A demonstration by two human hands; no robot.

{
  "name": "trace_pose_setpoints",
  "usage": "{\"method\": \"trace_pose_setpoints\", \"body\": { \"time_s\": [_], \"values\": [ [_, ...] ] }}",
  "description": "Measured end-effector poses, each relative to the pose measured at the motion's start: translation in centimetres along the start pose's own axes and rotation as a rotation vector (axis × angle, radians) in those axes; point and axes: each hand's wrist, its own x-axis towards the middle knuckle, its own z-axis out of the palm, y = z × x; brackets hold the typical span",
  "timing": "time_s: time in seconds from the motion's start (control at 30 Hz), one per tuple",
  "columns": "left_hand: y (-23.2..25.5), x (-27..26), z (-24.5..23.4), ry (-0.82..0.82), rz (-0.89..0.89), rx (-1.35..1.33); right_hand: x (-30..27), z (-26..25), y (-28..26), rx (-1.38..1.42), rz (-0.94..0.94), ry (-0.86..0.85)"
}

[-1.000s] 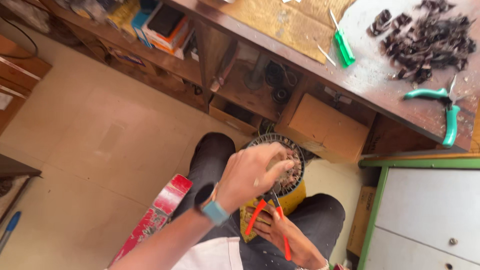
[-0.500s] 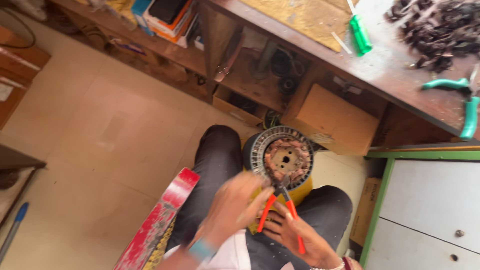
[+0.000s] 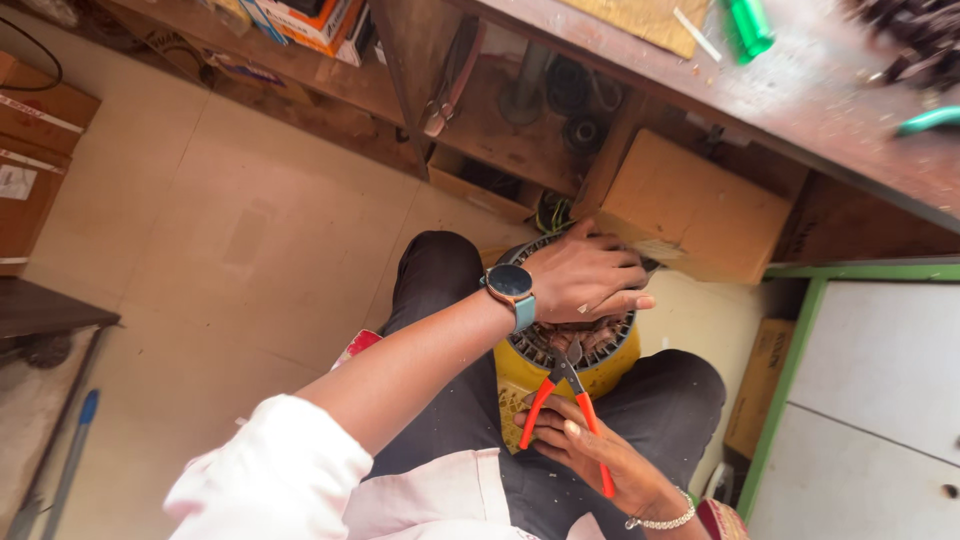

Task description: The person uses pliers to pull and cut copper windings from a motor stator resting on a yellow support. They repeatedly adjust the stator and remove wire fragments, placing the cut pieces on the workbench.

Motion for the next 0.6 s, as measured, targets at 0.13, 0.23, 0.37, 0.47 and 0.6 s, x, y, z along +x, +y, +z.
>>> {"method": "trace_pose_setpoints", "body": {
  "time_s": [0.13,0.23,0.37,0.47,0.6],
  "values": [
    [-0.2,0.2,0.5,0.053,0.048,0.035,0.4,0.1,1.1,0.06,-0.038,0.009],
    [-0.2,0.3,0.4,0.038,0.035,0.026,1.0,-0.3,2.3,0.063,-0.083,-0.009],
    [0.0,0.2,0.1,-0.004,0.024,0.03,1.3,-0.6,3.3,0.079,-0.115,-0.035],
    [0.1,0.2,-0.2,-0.026,0.015,0.034,1.4,-0.5,2.8,0.012,0.034,0.078],
    [0.4,0.6,-0.4,-0.03,0.012,0.075,1.2,-0.2,1.4,-0.074,0.191,0.166]
  ]
}}
